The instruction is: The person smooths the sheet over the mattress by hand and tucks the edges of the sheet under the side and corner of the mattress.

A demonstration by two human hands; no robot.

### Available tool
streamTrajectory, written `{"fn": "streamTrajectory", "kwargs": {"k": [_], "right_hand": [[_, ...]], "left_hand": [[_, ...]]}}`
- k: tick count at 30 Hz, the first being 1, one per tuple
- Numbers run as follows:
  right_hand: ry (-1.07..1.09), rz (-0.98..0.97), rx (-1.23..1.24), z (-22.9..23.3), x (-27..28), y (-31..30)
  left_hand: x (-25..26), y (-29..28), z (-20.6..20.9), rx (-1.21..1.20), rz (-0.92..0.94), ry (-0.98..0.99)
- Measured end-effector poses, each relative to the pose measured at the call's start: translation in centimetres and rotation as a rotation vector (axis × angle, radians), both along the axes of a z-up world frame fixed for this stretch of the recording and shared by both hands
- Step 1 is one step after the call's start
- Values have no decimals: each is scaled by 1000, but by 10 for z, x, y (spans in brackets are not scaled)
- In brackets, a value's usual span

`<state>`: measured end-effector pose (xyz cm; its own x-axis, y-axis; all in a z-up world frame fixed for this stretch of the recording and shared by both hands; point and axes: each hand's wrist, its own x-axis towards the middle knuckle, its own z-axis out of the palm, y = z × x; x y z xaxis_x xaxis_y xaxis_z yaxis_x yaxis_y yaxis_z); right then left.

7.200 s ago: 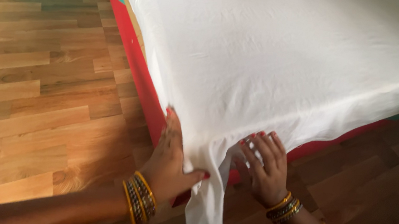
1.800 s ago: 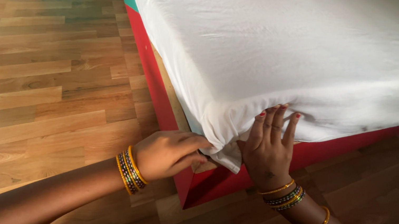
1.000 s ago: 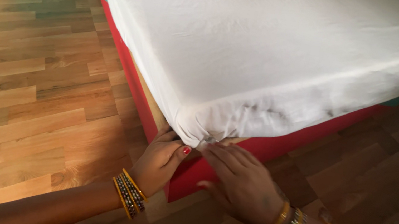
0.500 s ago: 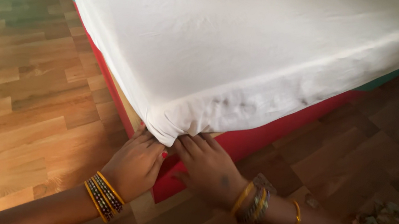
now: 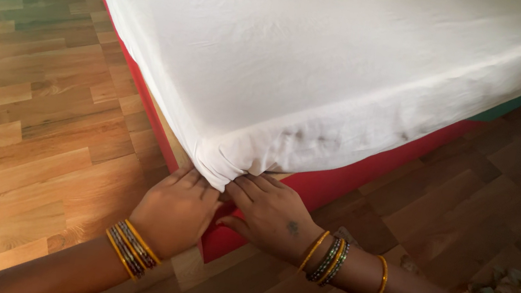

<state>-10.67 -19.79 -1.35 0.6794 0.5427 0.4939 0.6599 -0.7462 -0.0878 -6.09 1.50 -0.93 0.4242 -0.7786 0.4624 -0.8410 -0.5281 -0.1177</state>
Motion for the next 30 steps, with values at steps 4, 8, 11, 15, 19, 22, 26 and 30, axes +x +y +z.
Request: {"fn": "streamTrajectory", "kwargs": {"k": [4,8,11,15,19,22,26,30], "right_hand": [[-69,-3,27,-1,-1,3],[-120,-10,2,-9,2,1],[-154,-37,-100,-14,5,4],[-238,-51,-5,-16,-2,8],[-144,72,100,-14,-3,-10],[-137,145,175,-14,-4,-22],[-281,167,83,-16,-9,-17],[-416,161,55,-13,-27,-8]], "left_hand": [[-21,-6,5,269,205,-182],[-21,0,12,410,147,69],[2,-3,18,62,-98,-653],[10,-18,20,-49,20,-456],[12,-19,23,78,142,-447],[14,-18,22,-1,71,-454],[20,-12,17,-12,56,-498],[18,-9,17,-25,61,-573]]}}
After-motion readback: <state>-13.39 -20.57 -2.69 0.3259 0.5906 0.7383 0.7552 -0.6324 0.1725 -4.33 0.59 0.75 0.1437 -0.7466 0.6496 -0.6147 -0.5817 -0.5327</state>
